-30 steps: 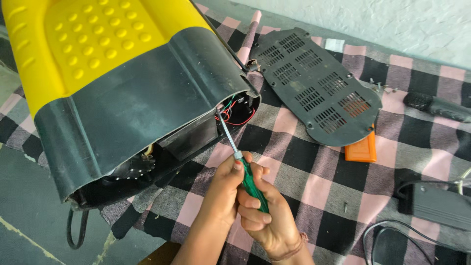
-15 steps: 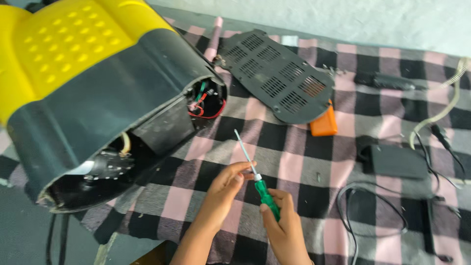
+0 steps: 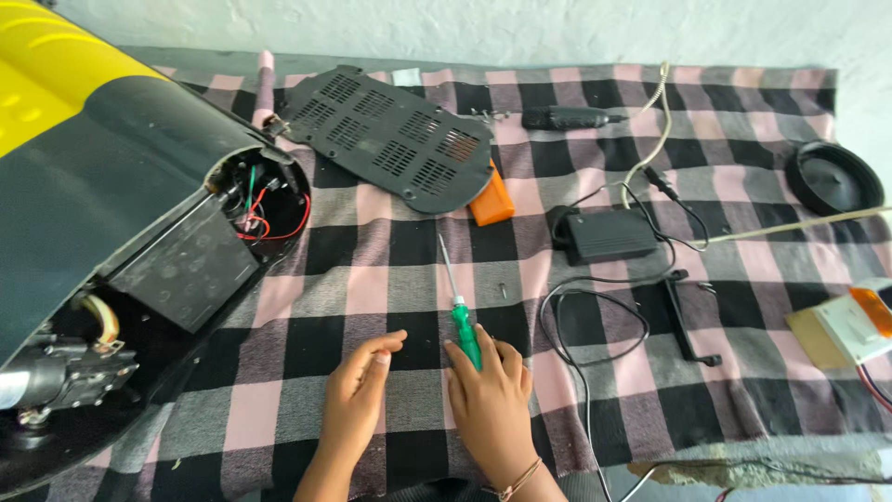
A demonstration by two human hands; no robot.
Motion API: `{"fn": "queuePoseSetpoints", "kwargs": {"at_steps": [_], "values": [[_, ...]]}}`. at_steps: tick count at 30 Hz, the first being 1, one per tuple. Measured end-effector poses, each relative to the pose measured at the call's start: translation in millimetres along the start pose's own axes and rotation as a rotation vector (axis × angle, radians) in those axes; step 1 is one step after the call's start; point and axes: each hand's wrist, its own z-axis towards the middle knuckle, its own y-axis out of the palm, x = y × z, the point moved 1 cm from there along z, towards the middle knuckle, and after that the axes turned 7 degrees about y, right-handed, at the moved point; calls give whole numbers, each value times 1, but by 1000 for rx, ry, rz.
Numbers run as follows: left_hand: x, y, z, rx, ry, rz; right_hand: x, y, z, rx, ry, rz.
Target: The person uses a green screwdriver to tighten screws on the casing of a yellow and black electronic device. They repeatedly insert and turn the screwdriver to secure the casing while the device rests on a checkered cloth.
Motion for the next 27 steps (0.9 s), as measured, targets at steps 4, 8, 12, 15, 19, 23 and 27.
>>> {"fn": "queuePoseSetpoints", "kwargs": {"at_steps": [4, 8, 12, 15, 19, 23, 27], "values": [[0, 5, -1, -22, 213, 18, 28, -21, 11, 93, 115, 252], [5, 3, -1, -49, 271, 94, 57, -28, 31, 54, 399, 180], [7, 11, -1, -74, 268, 245, 71, -25, 47, 119, 274, 243], [1, 12, 2, -118, 102, 393, 65, 0, 59, 127, 192, 186], [-9, 9, -1, -84, 273, 336, 69, 28, 69, 30, 274, 63], [-34, 0, 7, -129, 207, 335, 73, 38, 68, -14, 300, 119], [-58, 2, 16, -123, 395, 387, 77, 28, 61, 142, 227, 292]]}}
